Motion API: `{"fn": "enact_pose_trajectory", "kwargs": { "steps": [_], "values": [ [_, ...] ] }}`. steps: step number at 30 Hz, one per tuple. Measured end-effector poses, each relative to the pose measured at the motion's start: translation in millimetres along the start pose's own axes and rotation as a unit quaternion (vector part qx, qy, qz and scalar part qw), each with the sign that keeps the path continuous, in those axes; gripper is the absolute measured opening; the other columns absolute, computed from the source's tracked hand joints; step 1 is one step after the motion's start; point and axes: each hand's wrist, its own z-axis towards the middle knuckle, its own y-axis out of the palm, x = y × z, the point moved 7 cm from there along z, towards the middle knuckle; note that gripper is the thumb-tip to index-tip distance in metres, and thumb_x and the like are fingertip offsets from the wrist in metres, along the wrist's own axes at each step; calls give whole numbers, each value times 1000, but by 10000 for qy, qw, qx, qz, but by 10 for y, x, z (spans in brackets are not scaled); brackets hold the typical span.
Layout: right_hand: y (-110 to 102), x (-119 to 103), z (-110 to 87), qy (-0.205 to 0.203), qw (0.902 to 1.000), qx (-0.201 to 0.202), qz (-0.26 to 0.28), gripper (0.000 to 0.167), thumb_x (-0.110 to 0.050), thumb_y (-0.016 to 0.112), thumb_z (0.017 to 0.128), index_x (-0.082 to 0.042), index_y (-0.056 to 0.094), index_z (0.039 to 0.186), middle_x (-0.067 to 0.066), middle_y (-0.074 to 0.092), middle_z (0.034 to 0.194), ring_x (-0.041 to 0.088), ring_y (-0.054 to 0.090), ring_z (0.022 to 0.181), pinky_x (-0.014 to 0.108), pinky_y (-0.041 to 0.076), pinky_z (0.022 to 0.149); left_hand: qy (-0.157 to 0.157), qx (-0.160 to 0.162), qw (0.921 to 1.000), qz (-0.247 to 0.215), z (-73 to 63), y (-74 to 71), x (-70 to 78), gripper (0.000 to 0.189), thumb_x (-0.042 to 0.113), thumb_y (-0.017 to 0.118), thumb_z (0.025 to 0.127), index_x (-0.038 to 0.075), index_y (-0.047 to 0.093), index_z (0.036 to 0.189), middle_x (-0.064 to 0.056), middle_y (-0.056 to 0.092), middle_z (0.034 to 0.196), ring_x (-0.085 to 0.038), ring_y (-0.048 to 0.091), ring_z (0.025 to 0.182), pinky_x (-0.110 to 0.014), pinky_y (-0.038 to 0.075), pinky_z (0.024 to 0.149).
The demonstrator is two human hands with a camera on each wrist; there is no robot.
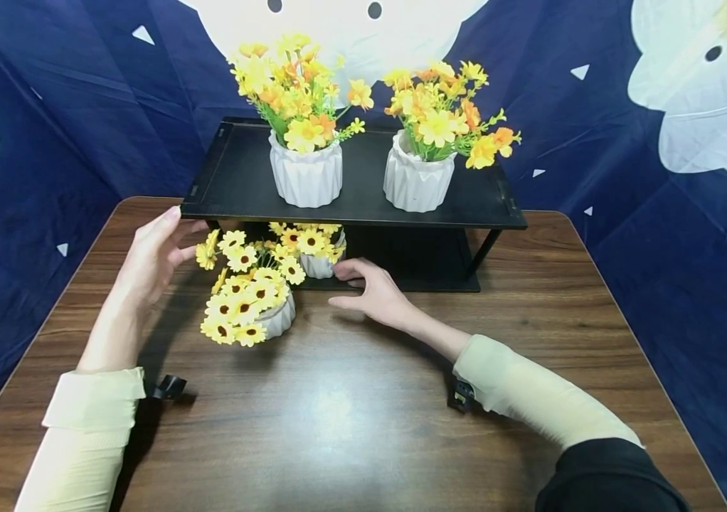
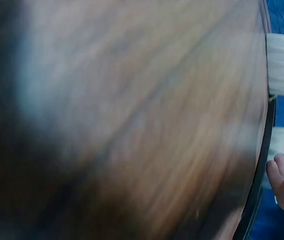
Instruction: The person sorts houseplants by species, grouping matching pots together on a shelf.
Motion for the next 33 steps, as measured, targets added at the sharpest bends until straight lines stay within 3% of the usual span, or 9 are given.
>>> {"fn": "enact_pose_trajectory", "kwargs": {
  "steps": [11, 20, 25, 33],
  "values": [
    [370, -181, 20, -104, 9987, -497, 22, 61, -17, 88, 82, -4, 59, 135, 17, 66, 133, 29, 65, 124, 41, 52, 109, 1, 8, 10000, -16, 2, -12, -10, 28, 31, 57, 106, 22, 65, 131, 10, 66, 128, -13, 59, 120, -20, 58, 82],
    [559, -244, 60, 236, 9976, -647, 55, 71, -24, 89, 81, -6, 53, 140, 12, 65, 136, 28, 65, 127, 34, 53, 108, 13, 9, 10000, -38, 6, -11, -9, 28, 31, 57, 106, 22, 65, 131, 10, 66, 129, -13, 60, 120, -21, 59, 83],
    [621, -271, 71, 369, 9968, -712, -55, 82, -30, 89, 81, -13, 47, 149, 8, 63, 141, 24, 65, 128, 33, 53, 107, 11, 26, 10000, -91, 3, -16, -15, 24, 30, 58, 106, 24, 67, 127, 10, 68, 125, -12, 61, 117, -20, 59, 81],
    [696, -279, 106, 407, 9961, -671, -413, 79, -39, 91, 77, -23, 52, 143, -2, 66, 138, 14, 62, 130, 37, 46, 115, 20, 34, 10000, -69, 2, -15, -11, 23, 30, 58, 106, 23, 68, 126, 10, 70, 122, -11, 62, 116, -20, 58, 81]
  ]
}}
